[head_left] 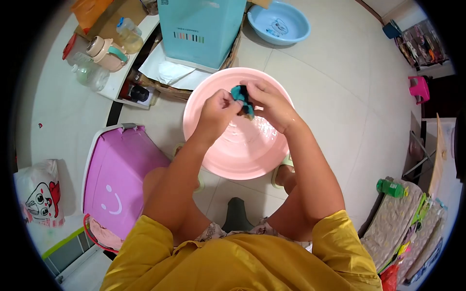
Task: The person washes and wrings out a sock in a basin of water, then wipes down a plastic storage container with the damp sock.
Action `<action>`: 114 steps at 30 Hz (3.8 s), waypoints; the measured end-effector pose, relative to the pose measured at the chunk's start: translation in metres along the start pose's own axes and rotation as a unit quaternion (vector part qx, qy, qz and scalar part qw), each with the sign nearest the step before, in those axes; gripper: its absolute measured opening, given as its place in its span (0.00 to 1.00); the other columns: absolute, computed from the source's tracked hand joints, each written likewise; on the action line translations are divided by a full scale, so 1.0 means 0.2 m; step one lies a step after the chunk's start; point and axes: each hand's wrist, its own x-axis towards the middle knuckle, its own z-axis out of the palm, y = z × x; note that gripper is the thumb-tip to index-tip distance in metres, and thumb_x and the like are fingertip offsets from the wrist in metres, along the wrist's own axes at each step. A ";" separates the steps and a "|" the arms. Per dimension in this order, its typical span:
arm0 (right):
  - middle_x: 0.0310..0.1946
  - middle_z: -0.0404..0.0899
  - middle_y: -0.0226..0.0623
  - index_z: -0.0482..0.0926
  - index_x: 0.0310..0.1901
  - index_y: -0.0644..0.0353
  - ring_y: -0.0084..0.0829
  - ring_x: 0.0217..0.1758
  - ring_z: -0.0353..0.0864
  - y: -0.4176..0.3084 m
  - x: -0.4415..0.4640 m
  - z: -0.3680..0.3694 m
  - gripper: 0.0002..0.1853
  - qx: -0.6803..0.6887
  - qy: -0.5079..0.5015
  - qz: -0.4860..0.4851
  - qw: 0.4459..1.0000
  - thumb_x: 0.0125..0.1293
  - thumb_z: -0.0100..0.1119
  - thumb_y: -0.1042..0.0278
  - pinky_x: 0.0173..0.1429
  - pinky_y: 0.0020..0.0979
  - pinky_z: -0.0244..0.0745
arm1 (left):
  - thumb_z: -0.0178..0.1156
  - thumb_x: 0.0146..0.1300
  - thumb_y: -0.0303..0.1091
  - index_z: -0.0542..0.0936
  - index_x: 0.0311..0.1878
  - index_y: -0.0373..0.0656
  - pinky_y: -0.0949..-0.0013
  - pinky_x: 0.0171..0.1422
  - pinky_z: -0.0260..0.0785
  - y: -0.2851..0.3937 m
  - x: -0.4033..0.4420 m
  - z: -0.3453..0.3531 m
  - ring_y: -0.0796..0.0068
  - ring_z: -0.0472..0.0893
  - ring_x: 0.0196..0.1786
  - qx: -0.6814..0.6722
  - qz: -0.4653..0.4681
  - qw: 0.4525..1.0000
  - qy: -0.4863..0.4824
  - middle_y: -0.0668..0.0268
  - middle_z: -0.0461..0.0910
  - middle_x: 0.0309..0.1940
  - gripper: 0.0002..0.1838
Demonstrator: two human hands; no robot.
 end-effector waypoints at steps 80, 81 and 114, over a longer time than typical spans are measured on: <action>0.41 0.88 0.39 0.86 0.42 0.62 0.36 0.40 0.87 0.13 0.00 0.11 0.16 -0.364 0.204 -0.167 0.893 0.52 0.73 0.66 0.49 0.35 0.81 | 0.52 0.78 0.39 0.71 0.47 0.40 0.76 0.45 0.70 0.10 -0.03 -0.04 0.83 0.76 0.37 -0.088 0.088 0.987 0.104 0.66 0.80 0.38 0.11; 0.41 0.88 0.39 0.86 0.42 0.62 0.36 0.40 0.87 0.14 0.00 0.11 0.16 -0.364 0.204 -0.167 0.893 0.52 0.73 0.66 0.49 0.35 0.81 | 0.51 0.78 0.38 0.71 0.48 0.41 0.77 0.48 0.68 0.09 -0.03 -0.05 0.84 0.74 0.40 -0.083 0.093 0.987 0.100 0.69 0.78 0.39 0.09; 0.37 0.87 0.47 0.84 0.47 0.64 0.46 0.42 0.87 0.10 0.00 0.02 0.15 -0.461 0.219 -0.166 0.844 0.57 0.61 0.80 0.51 0.40 0.80 | 0.63 0.59 0.19 0.81 0.55 0.41 0.66 0.53 0.74 0.13 -0.06 -0.06 0.64 0.82 0.47 0.287 0.201 0.932 0.094 0.58 0.81 0.45 0.19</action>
